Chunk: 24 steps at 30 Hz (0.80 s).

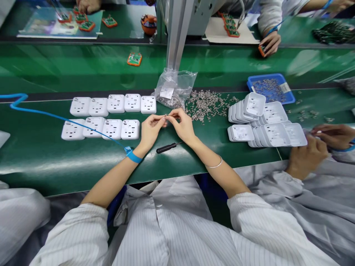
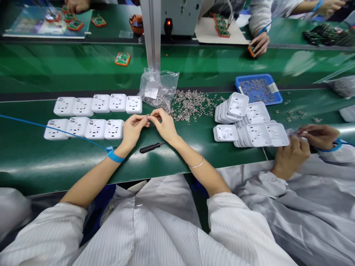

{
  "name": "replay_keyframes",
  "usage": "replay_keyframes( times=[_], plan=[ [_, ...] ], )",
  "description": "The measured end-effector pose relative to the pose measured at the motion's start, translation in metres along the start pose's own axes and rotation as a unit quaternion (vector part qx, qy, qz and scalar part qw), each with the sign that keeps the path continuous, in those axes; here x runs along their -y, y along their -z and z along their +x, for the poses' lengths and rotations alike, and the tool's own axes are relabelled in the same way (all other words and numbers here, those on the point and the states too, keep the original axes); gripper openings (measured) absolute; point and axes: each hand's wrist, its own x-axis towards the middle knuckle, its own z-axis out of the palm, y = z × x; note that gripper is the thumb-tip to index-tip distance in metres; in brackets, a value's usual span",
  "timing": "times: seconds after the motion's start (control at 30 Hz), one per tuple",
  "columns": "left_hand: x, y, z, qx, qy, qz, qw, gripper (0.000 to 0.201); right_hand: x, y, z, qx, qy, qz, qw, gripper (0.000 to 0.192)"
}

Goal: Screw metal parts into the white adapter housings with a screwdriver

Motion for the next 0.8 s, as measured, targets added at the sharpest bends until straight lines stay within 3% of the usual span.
replay_keyframes(
  times=[0.17, 0.33, 0.57, 0.67, 0.8],
  plan=[
    [-0.003, 0.002, 0.000, 0.018, -0.010, 0.037, 0.999, 0.023, -0.003, -0.002, -0.002, -0.019, -0.009, 0.034, 0.999, 0.017],
    [-0.002, 0.003, 0.002, 0.026, 0.001, 0.031, 0.999, 0.020, 0.000, 0.003, 0.001, 0.022, 0.005, 0.023, 0.999, 0.021],
    [0.005, -0.001, 0.004, 0.013, 0.111, -0.129, 0.985, 0.013, 0.002, 0.000, 0.004, 0.037, -0.058, 0.116, 0.991, 0.033],
    [0.004, -0.001, 0.004, 0.013, 0.092, -0.107, 0.990, 0.016, -0.003, -0.003, 0.005, 0.026, -0.095, 0.176, 0.979, 0.040],
    [-0.001, 0.001, 0.003, -0.002, 0.031, -0.004, 1.000, 0.021, -0.009, -0.003, 0.006, 0.044, -0.146, 0.221, 0.963, 0.043]
  ],
)
